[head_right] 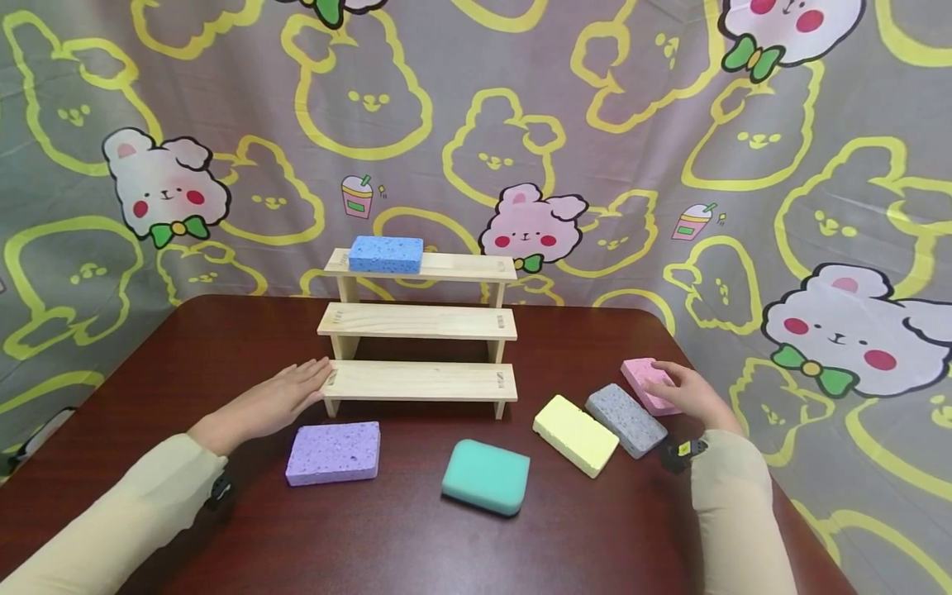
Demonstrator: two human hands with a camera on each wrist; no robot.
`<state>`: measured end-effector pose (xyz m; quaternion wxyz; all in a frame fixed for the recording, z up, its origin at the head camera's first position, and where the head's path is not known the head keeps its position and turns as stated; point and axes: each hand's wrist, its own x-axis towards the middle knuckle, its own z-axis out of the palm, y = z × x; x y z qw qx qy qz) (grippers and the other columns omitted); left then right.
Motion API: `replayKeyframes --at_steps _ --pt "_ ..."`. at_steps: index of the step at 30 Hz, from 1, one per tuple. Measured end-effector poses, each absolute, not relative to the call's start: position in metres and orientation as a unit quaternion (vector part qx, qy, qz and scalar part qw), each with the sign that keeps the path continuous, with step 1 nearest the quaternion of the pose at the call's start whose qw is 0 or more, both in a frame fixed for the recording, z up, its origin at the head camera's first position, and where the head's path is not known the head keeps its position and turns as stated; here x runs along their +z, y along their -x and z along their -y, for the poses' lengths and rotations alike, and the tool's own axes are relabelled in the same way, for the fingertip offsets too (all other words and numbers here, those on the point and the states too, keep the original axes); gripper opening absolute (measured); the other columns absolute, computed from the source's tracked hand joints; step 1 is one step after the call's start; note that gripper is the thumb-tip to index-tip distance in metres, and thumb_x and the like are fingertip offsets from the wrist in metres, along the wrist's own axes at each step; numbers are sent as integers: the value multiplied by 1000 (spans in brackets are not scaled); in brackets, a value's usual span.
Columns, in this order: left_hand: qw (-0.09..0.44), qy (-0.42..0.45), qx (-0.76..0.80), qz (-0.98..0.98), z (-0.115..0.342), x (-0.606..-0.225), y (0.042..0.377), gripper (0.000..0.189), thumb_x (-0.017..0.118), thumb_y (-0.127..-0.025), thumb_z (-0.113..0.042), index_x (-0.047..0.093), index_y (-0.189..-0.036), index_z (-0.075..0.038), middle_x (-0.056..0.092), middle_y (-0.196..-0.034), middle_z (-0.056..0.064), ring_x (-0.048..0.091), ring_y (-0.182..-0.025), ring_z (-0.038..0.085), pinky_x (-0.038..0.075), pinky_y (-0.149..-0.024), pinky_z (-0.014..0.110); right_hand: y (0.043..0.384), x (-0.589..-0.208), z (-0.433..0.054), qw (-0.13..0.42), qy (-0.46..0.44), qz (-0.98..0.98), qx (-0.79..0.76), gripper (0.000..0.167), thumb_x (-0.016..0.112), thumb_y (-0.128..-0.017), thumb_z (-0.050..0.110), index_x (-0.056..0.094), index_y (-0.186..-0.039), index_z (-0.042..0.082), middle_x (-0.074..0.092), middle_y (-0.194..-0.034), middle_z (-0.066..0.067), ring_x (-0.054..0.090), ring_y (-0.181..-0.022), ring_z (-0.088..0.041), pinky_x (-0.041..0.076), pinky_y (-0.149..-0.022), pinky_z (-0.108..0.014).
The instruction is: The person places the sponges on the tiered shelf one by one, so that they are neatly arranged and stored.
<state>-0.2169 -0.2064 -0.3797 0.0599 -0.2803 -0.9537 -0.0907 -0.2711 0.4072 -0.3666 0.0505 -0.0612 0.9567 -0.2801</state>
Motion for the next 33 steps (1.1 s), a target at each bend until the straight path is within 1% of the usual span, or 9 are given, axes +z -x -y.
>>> replayKeyframes --at_steps 7,12,19,24,33 --pt "60 281 -92 953 207 -379 217 45 47 -96 -13 40 -133 11 38 -136 28 34 -126 41 25 -104 52 272 -374 -411 58 67 -957 -277 63 58 -91 31 36 -131 -13 30 -129 -43 33 -116 -55 33 -91 -64" --pt "61 281 -90 953 207 -380 216 45 47 -96 -13 40 -132 11 38 -136 28 34 -126 41 25 -104 52 272 -378 -413 59 64 -958 -273 62 60 -89 29 38 -130 -13 32 -128 -43 35 -113 -55 34 -89 -64" --pt "60 282 -90 953 207 -379 216 45 47 -96 -13 40 -132 11 38 -136 28 34 -126 41 25 -104 52 271 -380 -413 80 50 -958 -271 62 63 -87 28 40 -128 -13 39 -122 -41 41 -104 -50 36 -85 -65" --pt "58 281 -93 953 207 -379 216 45 47 -96 -14 40 -132 11 38 -136 28 34 -126 41 25 -104 52 271 -381 -414 70 53 -961 -263 57 67 -84 25 45 -122 -11 44 -115 -38 44 -98 -47 38 -82 -62" --pt "61 283 -91 953 208 -381 217 45 47 -96 -14 40 -133 11 37 -137 28 34 -126 41 25 -104 52 274 -384 -417 49 58 -969 -234 50 71 -80 24 50 -114 -6 48 -107 -33 46 -90 -44 41 -75 -57"
